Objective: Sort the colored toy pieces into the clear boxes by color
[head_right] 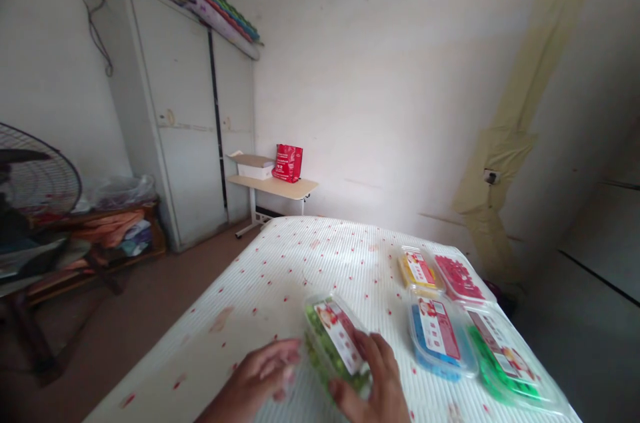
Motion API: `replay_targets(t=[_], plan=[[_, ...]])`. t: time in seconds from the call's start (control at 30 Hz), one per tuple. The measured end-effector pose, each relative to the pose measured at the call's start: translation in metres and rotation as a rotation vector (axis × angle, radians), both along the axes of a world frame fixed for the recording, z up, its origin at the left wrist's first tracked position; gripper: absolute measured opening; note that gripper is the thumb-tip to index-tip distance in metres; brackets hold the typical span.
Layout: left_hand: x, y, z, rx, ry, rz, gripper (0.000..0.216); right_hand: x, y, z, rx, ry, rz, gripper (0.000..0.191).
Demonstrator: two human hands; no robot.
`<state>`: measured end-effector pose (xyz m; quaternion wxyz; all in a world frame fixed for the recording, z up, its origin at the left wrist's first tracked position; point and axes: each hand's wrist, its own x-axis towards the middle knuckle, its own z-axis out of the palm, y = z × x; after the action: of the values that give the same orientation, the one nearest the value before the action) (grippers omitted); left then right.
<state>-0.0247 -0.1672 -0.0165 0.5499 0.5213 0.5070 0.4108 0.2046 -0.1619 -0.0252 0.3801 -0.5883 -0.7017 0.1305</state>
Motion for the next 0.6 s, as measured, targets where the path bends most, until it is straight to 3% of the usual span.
replay_targets(t=[0.1,0.2,0.3,0.43,0.6], plan=[[-0.022,0.037,0.006,0.005,-0.161,0.262,0.071,-0.075,0.055,0.019,-0.032,-0.009,0.004,0.056],[-0.040,0.079,0.001,0.029,-0.250,0.385,0.065,-0.142,0.096,0.028,-0.064,0.032,-0.043,0.058],[-0.060,0.119,-0.007,0.062,-0.252,0.486,0.059,-0.189,0.120,0.026,-0.087,0.115,-0.068,0.058],[-0.094,0.160,-0.015,0.116,-0.261,0.561,0.052,-0.222,0.134,0.020,-0.154,0.157,0.015,0.066],[-0.125,0.186,-0.024,0.171,-0.257,0.584,0.049,-0.222,0.134,0.010,-0.201,0.173,0.221,0.071]])
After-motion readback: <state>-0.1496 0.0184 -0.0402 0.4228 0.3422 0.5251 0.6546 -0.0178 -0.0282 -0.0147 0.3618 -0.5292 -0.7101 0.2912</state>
